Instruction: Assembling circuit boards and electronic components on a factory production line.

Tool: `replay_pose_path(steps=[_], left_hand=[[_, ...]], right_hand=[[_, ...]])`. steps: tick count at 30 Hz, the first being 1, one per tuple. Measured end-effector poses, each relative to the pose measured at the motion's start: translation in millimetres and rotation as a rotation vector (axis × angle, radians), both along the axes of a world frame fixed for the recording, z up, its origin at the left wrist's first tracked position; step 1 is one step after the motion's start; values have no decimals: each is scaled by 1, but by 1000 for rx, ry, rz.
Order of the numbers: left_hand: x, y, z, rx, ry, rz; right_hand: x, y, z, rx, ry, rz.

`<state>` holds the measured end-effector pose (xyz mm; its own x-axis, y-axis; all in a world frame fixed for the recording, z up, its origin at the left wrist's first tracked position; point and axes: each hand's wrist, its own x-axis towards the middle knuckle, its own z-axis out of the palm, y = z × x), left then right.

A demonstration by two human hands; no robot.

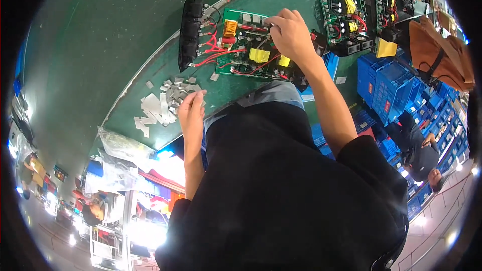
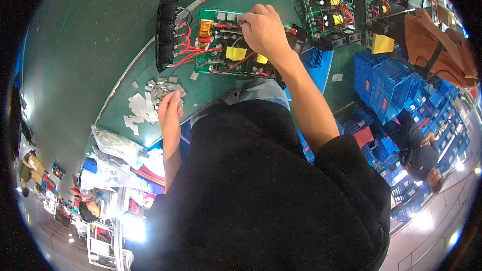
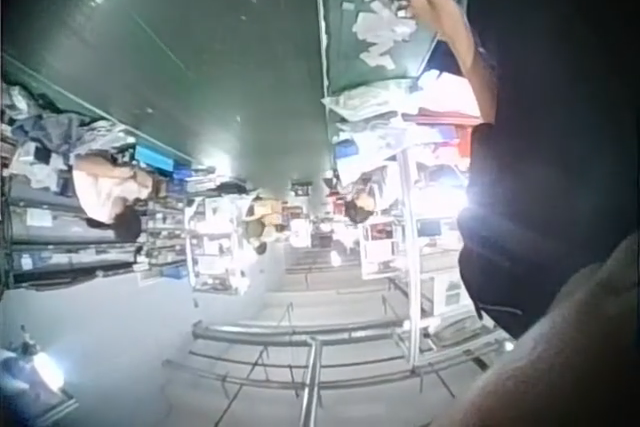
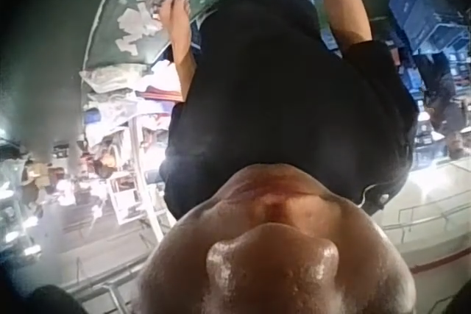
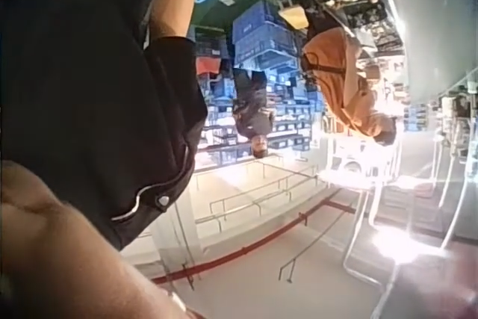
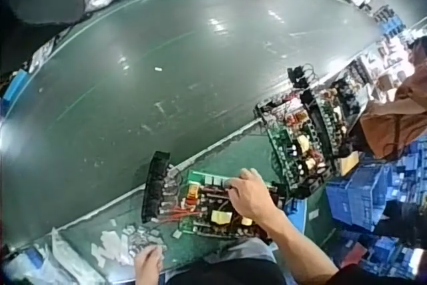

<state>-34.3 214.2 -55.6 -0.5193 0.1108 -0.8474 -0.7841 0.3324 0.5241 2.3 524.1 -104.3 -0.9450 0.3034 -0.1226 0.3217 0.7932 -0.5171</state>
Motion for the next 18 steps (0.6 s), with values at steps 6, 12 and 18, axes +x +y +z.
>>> replay_pose_path(steps=[6,12,18], left_hand=[[4,-7,0,17,4,-35],[1,-2,4,21,13,-110],[-8,58,20,105,90,-190]], right_hand=[[2,-2,-1,43,-3,-4],[6,-14,7,28,89,-168],[24,-79,69,-303,263,171]])
